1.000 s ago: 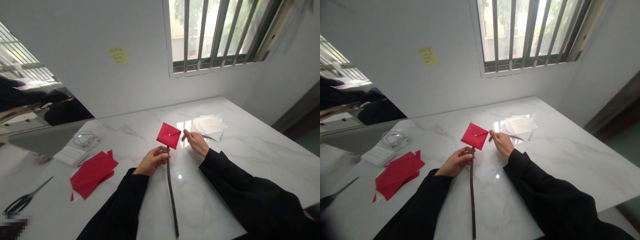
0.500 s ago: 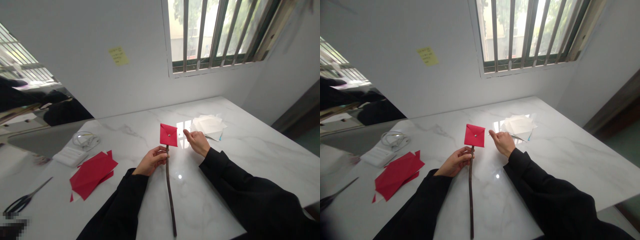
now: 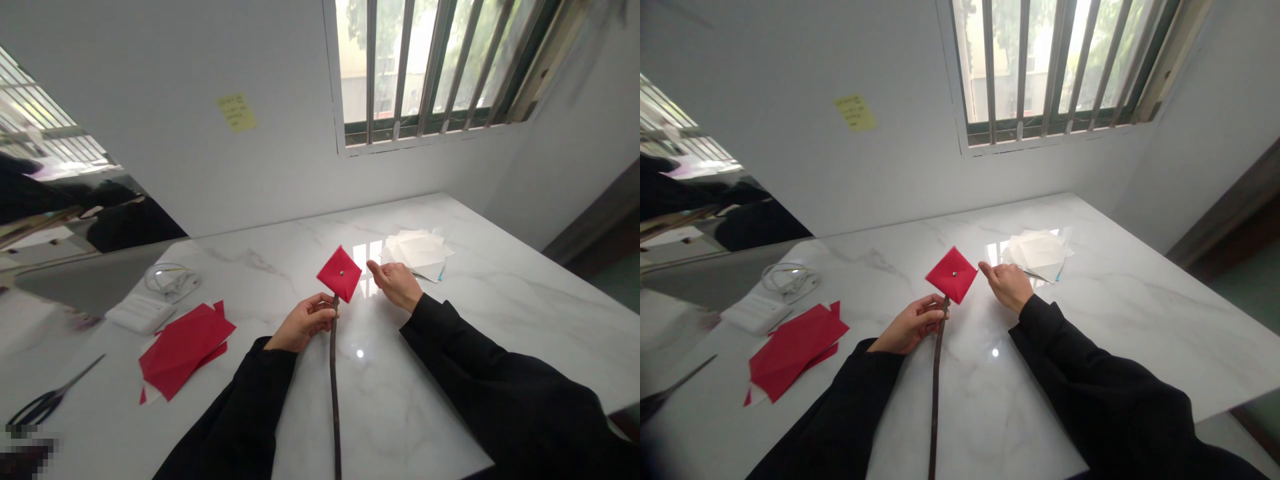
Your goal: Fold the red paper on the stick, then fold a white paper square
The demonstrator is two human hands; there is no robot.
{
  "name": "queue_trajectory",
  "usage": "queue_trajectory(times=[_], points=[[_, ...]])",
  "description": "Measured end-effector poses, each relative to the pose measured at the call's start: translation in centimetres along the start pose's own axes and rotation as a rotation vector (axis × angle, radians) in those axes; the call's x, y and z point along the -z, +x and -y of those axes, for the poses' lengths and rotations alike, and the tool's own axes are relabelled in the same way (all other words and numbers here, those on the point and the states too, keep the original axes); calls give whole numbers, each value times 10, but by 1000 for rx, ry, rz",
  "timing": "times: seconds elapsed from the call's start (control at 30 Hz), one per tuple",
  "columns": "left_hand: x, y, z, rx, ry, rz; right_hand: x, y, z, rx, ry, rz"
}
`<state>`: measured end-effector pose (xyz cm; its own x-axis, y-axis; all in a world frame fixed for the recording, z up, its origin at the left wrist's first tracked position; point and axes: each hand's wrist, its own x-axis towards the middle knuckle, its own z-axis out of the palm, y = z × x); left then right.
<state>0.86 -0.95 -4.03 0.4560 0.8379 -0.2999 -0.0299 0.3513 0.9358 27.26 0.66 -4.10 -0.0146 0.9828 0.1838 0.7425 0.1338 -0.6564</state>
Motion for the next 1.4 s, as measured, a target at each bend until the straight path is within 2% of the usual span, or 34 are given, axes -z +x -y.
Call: queue_trajectory(times=[0.07, 0.17, 0.33, 0.37, 0.43, 0.5, 0.53, 0.57, 0.7, 0.8, 0.87, 1.0, 1.07, 1.27, 1.4], points=[[-1, 0, 0, 1, 0, -8, 0, 1, -2, -22, 3, -26], [-2, 0, -1, 3, 7, -6, 1, 1, -1, 31, 41, -72], [-4, -2, -4, 2, 7, -18, -1, -1, 2, 27, 171, -64], [-4, -2, -4, 0, 1, -20, -2, -1, 3, 2, 226, -40], [-5, -2, -5, -6, -9, -22, -6, -1, 4, -33, 324, 102], [-4, -2, -4, -13, -17, -22, -8, -1, 5, -41, 345, 257], [-4, -2, -4, -14, -19, -21, -8, 0, 5, -38, 324, 293], [-4, -2, -4, -14, -20, -18, -8, 0, 5, -37, 294, 286], [-4, -2, -4, -9, -15, -8, -2, 0, 4, -33, 219, 69], [-5, -3, -5, -14, -18, -21, 0, 1, 2, -26, 223, -30], [-5, -3, -5, -14, -17, -26, -1, 1, 1, -27, 242, -32], [-5, -3, -5, -14, -20, -21, -4, -1, 2, -11, 192, 120], [-4, -3, -4, -15, -19, -22, -3, -1, 3, -24, 150, 139], [-2, -1, -3, -10, -18, -32, 3, -1, 5, 29, 159, 3], [-1, -1, -2, -14, 9, 9, 6, -4, 8, 63, 169, -45]])
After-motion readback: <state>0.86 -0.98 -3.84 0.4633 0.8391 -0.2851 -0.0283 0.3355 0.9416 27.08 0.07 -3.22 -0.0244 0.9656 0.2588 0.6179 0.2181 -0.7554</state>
